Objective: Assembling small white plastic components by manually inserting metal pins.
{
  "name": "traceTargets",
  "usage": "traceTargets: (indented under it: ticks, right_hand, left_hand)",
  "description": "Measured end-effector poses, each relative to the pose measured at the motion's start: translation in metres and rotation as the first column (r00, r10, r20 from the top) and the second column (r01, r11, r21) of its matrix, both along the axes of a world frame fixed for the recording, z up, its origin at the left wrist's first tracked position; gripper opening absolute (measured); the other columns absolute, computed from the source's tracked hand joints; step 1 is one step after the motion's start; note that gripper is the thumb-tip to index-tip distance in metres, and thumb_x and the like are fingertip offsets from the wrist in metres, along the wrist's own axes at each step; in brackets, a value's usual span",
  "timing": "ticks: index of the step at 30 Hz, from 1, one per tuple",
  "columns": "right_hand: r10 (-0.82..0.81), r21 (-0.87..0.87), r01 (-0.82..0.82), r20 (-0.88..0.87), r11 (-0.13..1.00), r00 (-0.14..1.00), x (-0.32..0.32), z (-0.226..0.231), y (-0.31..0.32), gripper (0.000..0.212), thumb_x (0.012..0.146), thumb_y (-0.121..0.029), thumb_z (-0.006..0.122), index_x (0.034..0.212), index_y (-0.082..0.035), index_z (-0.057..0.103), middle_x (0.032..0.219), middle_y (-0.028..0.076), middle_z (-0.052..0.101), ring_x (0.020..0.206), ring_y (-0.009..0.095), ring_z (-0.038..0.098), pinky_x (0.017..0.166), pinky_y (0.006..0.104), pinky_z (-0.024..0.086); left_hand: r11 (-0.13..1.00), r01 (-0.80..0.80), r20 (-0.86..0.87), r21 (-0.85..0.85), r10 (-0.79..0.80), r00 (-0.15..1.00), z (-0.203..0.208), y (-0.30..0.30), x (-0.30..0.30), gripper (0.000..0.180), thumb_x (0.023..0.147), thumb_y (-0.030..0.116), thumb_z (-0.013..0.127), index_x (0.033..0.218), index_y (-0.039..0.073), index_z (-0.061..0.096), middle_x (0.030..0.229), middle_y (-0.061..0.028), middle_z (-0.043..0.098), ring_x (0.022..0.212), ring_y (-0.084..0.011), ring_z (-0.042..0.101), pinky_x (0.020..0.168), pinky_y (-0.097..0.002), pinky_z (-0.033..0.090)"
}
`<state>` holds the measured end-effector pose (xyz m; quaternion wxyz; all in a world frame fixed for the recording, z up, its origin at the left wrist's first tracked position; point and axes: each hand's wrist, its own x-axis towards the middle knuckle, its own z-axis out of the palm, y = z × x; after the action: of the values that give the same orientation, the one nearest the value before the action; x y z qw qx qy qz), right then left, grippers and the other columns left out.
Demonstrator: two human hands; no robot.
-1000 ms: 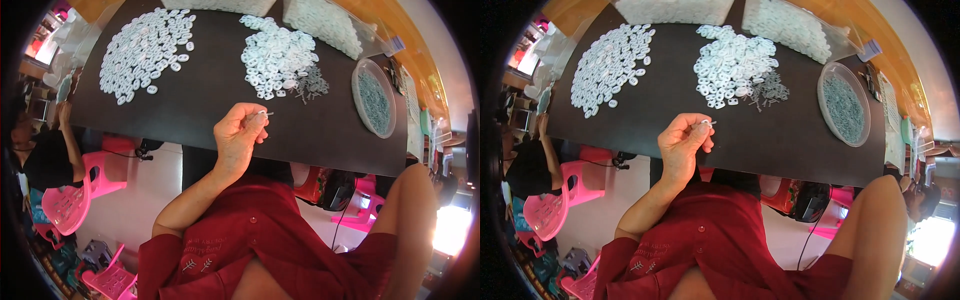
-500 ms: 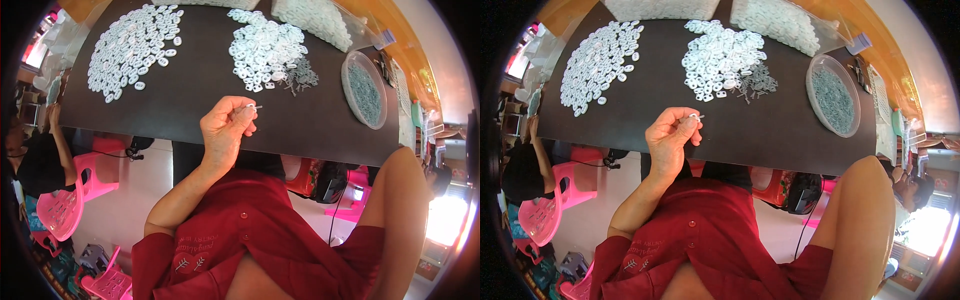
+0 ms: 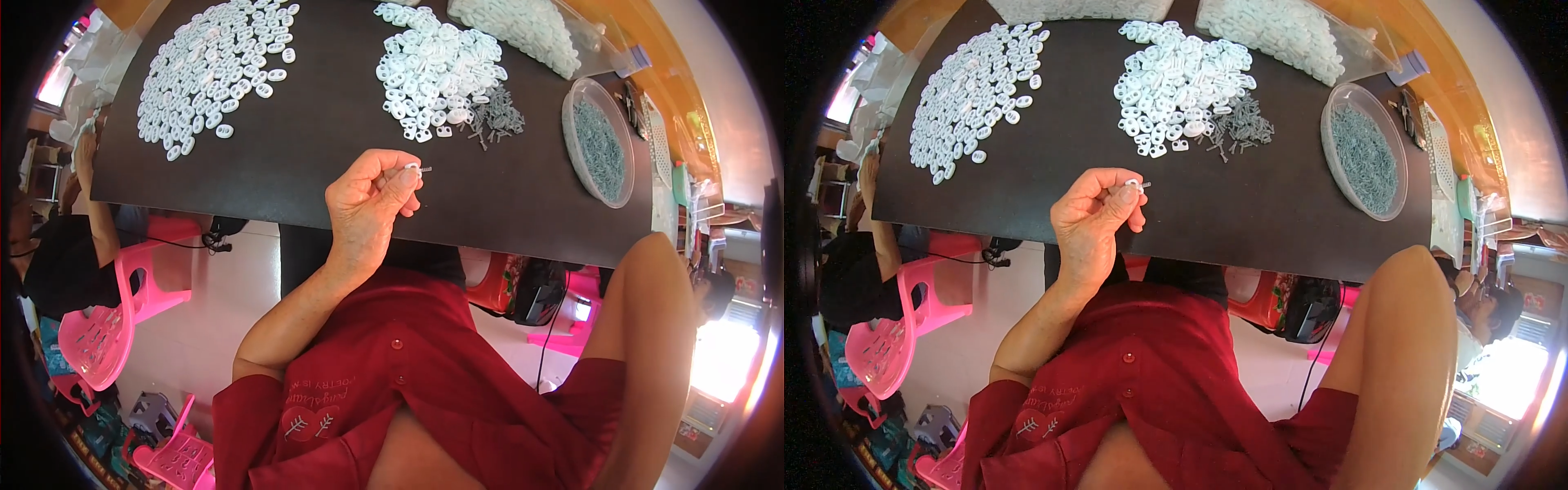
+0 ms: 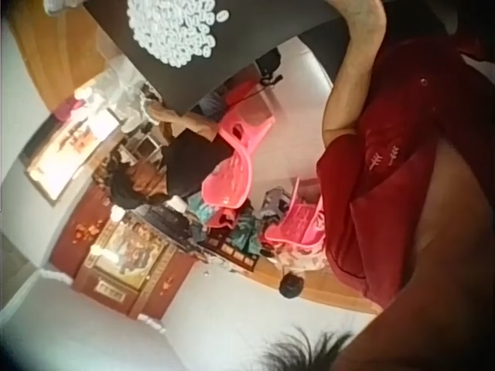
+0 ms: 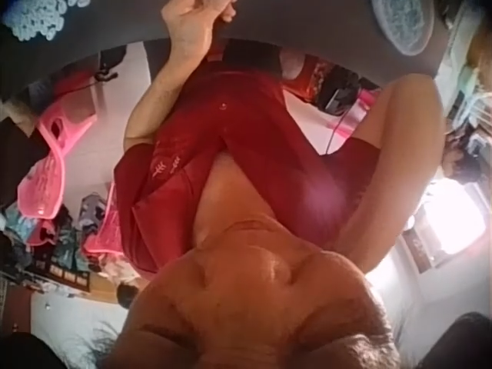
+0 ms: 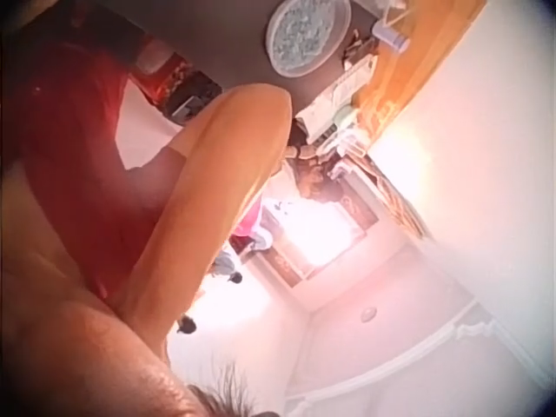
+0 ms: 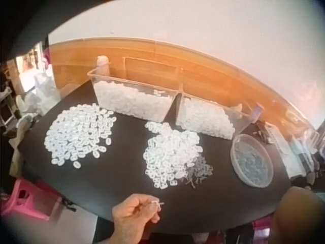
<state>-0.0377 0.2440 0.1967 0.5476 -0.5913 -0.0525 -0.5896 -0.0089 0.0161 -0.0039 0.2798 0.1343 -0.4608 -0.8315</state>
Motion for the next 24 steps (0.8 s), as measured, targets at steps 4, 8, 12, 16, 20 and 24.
traceTargets:
  ticks: [4,8,12,16,20,24]
  right_hand:
    - [0.015,-0.024,-0.015,-0.02,1.0,1.0,-0.003,0.002,-0.001,0.015,0.089,-0.014,0.056,0.094,0.0,0.059,0.095,0.012,0.059,0.095,0.017,0.055,0.081,0.0289,0.043]
    - [0.027,-0.041,-0.029,-0.032,0.999,0.999,-0.001,-0.001,0.002,0.016,0.089,-0.014,0.056,0.095,0.0,0.058,0.096,0.012,0.059,0.096,0.017,0.054,0.081,0.029,0.043]
    - [0.045,-0.051,-0.047,-0.044,0.998,0.998,-0.002,-0.002,0.001,0.017,0.088,-0.014,0.057,0.097,0.0,0.058,0.097,0.012,0.058,0.097,0.017,0.054,0.082,0.0291,0.043]
    - [0.066,-0.082,-0.071,-0.06,0.994,0.996,-0.001,-0.005,0.004,0.017,0.088,-0.015,0.057,0.098,0.0,0.058,0.098,0.013,0.058,0.098,0.017,0.054,0.083,0.0292,0.042]
    - [0.084,-0.103,-0.092,-0.079,0.99,0.993,0.0,-0.007,0.005,0.018,0.088,-0.015,0.057,0.099,0.0,0.057,0.099,0.013,0.058,0.098,0.017,0.054,0.084,0.0293,0.042]
    - [0.1,-0.127,-0.113,-0.1,0.986,0.99,-0.001,-0.008,0.007,0.019,0.088,-0.015,0.057,0.1,0.0,0.057,0.1,0.013,0.058,0.099,0.017,0.053,0.084,0.0294,0.042]
  left_hand:
    - [1.0,0.0,-0.008,0.009,0.0,1.0,-0.001,0.001,-0.002,0.014,0.087,0.007,0.062,0.096,-0.005,0.061,0.078,-0.0089,0.061,0.058,-0.0093,0.055,0.053,-0.0214,0.046]
    - [1.0,0.004,-0.009,0.004,-0.004,1.0,-0.002,-0.001,0.001,0.014,0.088,0.008,0.062,0.097,-0.003,0.061,0.078,-0.0066,0.061,0.059,-0.0075,0.055,0.053,-0.0199,0.046]
    - [1.0,-0.014,0.009,0.019,0.014,1.0,-0.001,-0.002,0.001,0.014,0.087,0.005,0.061,0.095,-0.006,0.061,0.078,-0.0109,0.062,0.057,-0.0116,0.056,0.053,-0.0232,0.046]
    - [1.0,-0.007,-0.002,0.013,0.007,1.0,0.001,-0.001,0.0,0.014,0.087,0.005,0.062,0.095,-0.006,0.061,0.078,-0.01,0.061,0.058,-0.0118,0.056,0.053,-0.0232,0.046]
    - [1.0,-0.001,-0.005,0.023,0.001,1.0,-0.001,-0.001,0.002,0.014,0.086,0.005,0.062,0.095,-0.006,0.061,0.077,-0.01,0.061,0.058,-0.0119,0.056,0.053,-0.0232,0.046]
    - [1.0,-0.012,-0.009,0.025,0.012,1.0,-0.001,-0.001,0.002,0.015,0.086,0.005,0.062,0.096,-0.006,0.061,0.077,-0.0106,0.061,0.058,-0.0119,0.056,0.054,-0.0235,0.047]
